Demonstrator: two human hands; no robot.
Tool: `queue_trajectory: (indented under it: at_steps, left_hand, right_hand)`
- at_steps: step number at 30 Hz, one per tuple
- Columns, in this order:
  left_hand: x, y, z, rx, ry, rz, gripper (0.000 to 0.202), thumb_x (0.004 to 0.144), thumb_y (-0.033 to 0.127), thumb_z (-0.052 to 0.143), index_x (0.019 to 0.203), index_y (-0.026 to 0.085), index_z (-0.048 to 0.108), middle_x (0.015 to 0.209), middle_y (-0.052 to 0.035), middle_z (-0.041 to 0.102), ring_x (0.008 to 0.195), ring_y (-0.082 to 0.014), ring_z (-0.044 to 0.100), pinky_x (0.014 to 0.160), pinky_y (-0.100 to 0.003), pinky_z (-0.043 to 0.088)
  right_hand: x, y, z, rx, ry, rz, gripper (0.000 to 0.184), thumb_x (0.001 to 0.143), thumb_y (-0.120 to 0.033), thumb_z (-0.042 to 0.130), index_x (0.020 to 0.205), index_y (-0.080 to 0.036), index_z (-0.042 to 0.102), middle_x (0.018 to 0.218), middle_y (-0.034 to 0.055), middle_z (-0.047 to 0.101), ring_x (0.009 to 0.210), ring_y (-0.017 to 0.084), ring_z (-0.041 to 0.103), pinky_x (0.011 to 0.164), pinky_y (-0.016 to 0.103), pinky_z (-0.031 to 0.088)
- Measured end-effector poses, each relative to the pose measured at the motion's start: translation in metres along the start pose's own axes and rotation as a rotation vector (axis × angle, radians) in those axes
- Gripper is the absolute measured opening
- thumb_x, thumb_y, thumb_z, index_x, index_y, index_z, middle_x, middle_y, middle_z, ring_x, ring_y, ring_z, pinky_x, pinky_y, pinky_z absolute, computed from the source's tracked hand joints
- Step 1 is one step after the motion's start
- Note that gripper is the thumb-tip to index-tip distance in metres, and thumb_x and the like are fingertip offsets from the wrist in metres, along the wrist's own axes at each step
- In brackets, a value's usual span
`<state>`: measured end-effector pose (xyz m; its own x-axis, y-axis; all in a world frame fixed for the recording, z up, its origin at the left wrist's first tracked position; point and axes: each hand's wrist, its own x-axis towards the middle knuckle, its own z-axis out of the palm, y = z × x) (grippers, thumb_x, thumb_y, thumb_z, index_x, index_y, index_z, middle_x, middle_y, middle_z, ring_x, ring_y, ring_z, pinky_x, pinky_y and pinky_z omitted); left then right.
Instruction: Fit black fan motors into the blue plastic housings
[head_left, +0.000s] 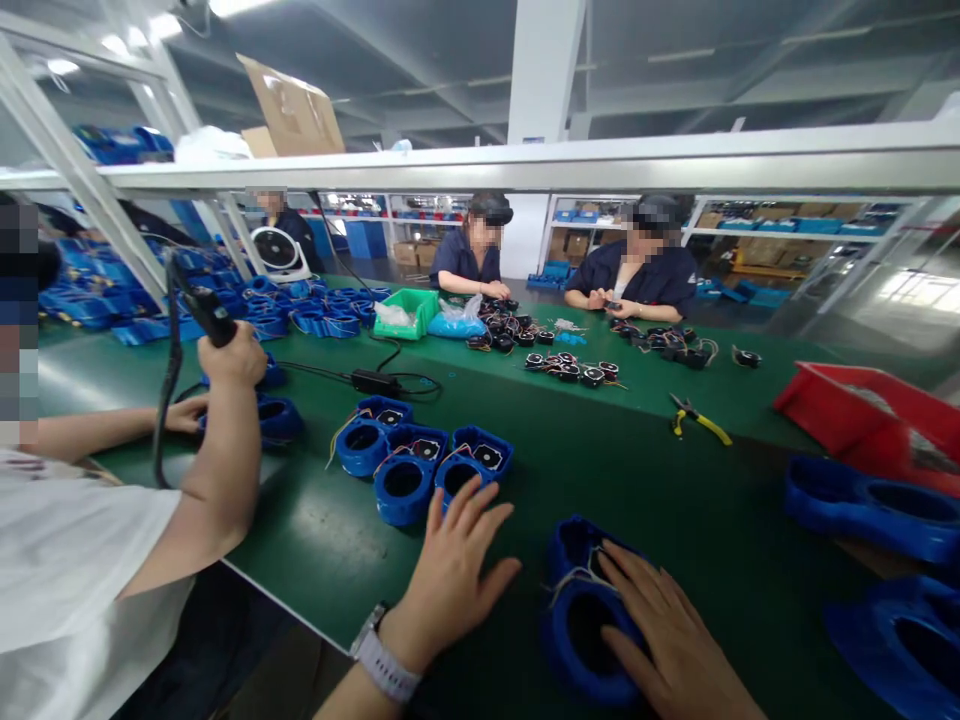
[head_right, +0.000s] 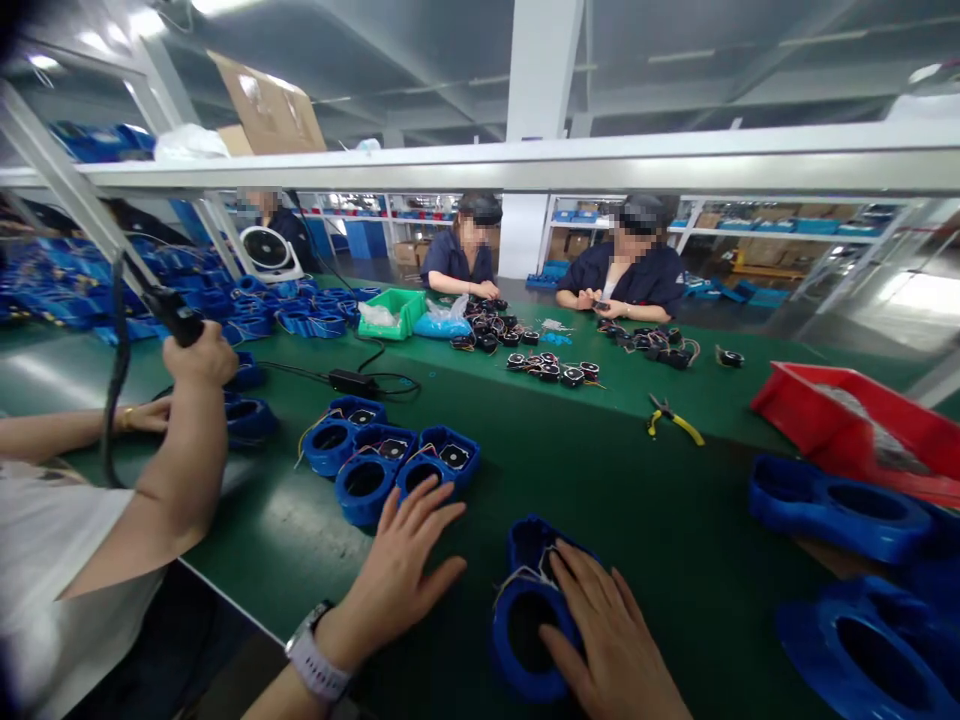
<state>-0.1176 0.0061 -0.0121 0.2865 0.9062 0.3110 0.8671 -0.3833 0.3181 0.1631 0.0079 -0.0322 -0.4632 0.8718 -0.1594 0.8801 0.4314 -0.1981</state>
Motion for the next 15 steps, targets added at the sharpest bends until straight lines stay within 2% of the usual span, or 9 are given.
queue_trajectory:
  at_steps: [2,5,10,15]
  left_hand:
    - [0.002,-0.03,0.003,0.162,0.086,-0.142,0.054,0.085,0.036,0.058,0.136,0.028,0.041,0.148,-0.0088,0.033,0.139,-0.0345,0.02,0.105,-0.07,0.014]
    - [0.001,-0.066,0.006,0.297,0.108,-0.213,0.047,0.084,0.039,0.06,0.13,0.031,0.05,0.148,-0.0095,0.033,0.138,-0.0377,0.021,0.103,-0.073,0.012]
    - [-0.001,-0.101,-0.001,0.357,0.087,-0.258,0.034,0.088,0.037,0.053,0.122,0.033,0.056,0.144,-0.0054,0.04,0.138,-0.0336,0.024,0.102,-0.071,0.013]
    - [-0.005,-0.148,-0.007,0.395,0.079,-0.304,0.036,0.089,0.04,0.045,0.122,0.03,0.057,0.144,-0.0065,0.04,0.137,-0.0325,0.027,0.102,-0.071,0.012]
  right_hand:
    - [0.029,-0.015,-0.019,0.06,-0.041,0.038,0.067,0.095,-0.06,0.023,0.147,-0.019,0.025,0.153,0.0049,0.016,0.14,0.027,0.014,0.112,0.056,0.017]
    - [0.071,-0.035,-0.038,0.121,-0.043,0.012,0.069,0.095,-0.061,0.021,0.147,-0.016,0.025,0.153,0.0055,0.017,0.14,0.026,0.012,0.114,0.052,0.016]
    - [0.122,-0.061,-0.033,0.186,0.043,-0.083,0.068,0.095,-0.061,0.024,0.146,-0.016,0.03,0.152,0.0069,0.021,0.139,0.027,0.014,0.113,0.051,0.018]
    - [0.149,-0.088,-0.029,0.264,0.124,-0.182,0.063,0.095,-0.057,0.033,0.143,-0.016,0.035,0.15,0.0091,0.026,0.138,0.027,0.019,0.111,0.056,0.018]
